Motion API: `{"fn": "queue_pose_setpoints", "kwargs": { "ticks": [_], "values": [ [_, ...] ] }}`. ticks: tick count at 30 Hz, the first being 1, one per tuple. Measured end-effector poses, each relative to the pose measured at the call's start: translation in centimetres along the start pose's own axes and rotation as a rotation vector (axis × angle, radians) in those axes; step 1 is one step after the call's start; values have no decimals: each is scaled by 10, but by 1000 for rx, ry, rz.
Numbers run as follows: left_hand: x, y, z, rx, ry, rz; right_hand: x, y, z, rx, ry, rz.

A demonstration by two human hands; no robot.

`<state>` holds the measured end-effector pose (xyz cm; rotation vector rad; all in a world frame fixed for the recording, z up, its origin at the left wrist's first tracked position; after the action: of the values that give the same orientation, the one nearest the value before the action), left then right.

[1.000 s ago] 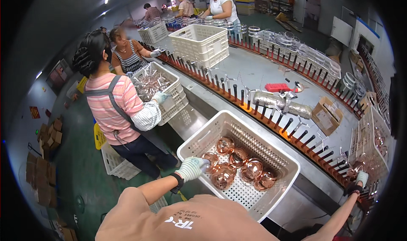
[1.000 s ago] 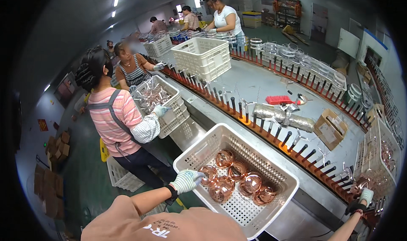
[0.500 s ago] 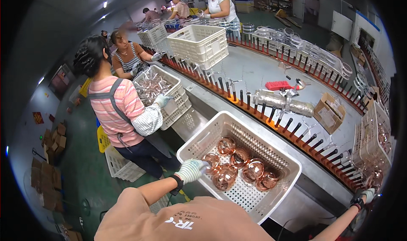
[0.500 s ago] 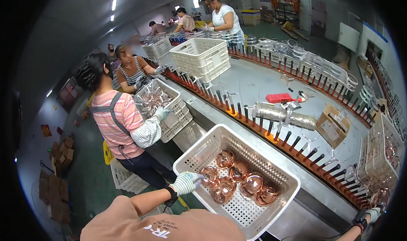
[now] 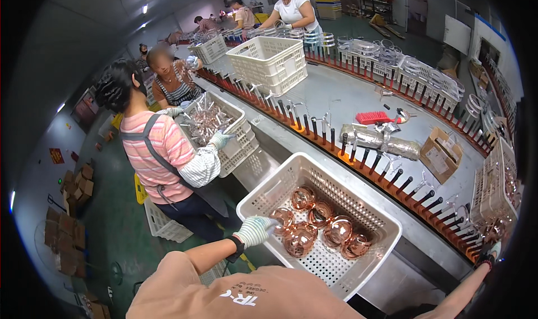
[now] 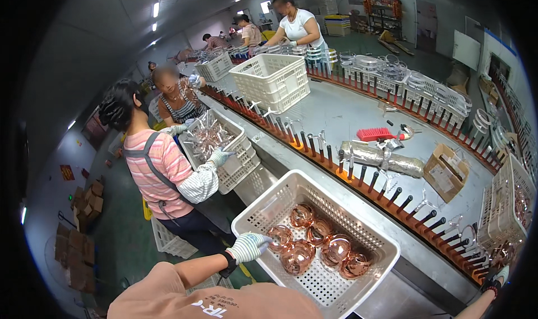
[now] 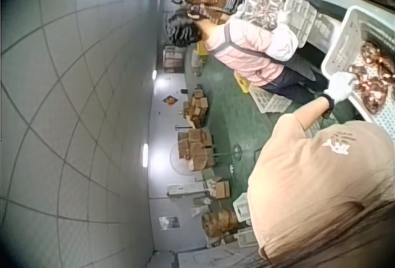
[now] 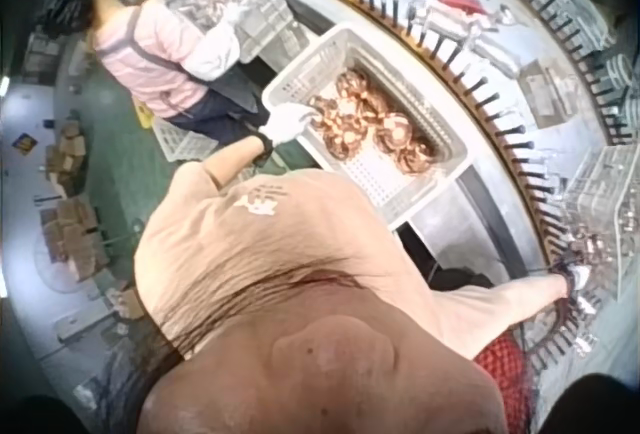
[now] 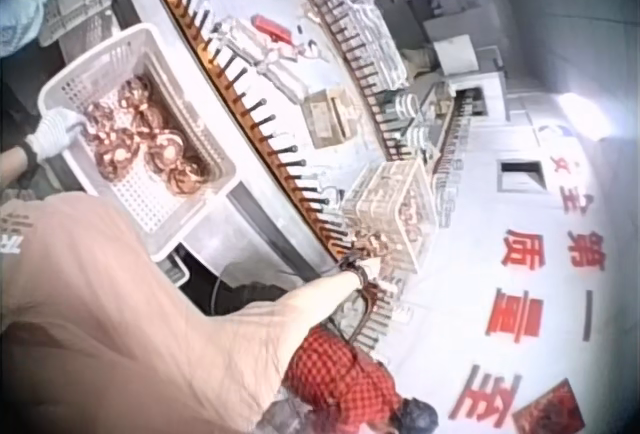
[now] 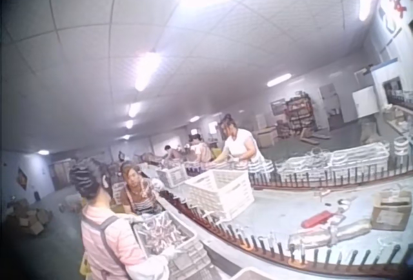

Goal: The recorder is picking up copper-colored metal components from a conveyor belt and placing them into a white plastic basket.

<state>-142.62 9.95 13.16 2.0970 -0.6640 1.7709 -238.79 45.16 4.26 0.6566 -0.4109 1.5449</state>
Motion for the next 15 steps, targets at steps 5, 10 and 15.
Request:
{"fn": "queue_pose_setpoints", "kwargs": {
  "ticks": [5, 10, 15],
  "values": [
    [-4, 3, -3, -5, 32, -46, -22, 6, 6, 28, 0, 62],
    [-13, 8, -7, -35, 33, -40, -30, 25, 0, 78, -1, 125],
    [-18, 6, -22, -65, 76, -81, -25, -11, 76, 408, 169, -52]
  ]
}}
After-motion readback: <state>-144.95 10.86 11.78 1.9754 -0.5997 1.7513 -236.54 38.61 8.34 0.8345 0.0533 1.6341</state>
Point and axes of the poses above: each hand's wrist, its own y-axis towards the middle knuckle, its own x-axis out of the back of the hand, z = x × y, the point moved 9 cm from there along y, towards the middle knuckle, and after that the axes turned 3 degrees about -x, right-handed, at the moved point
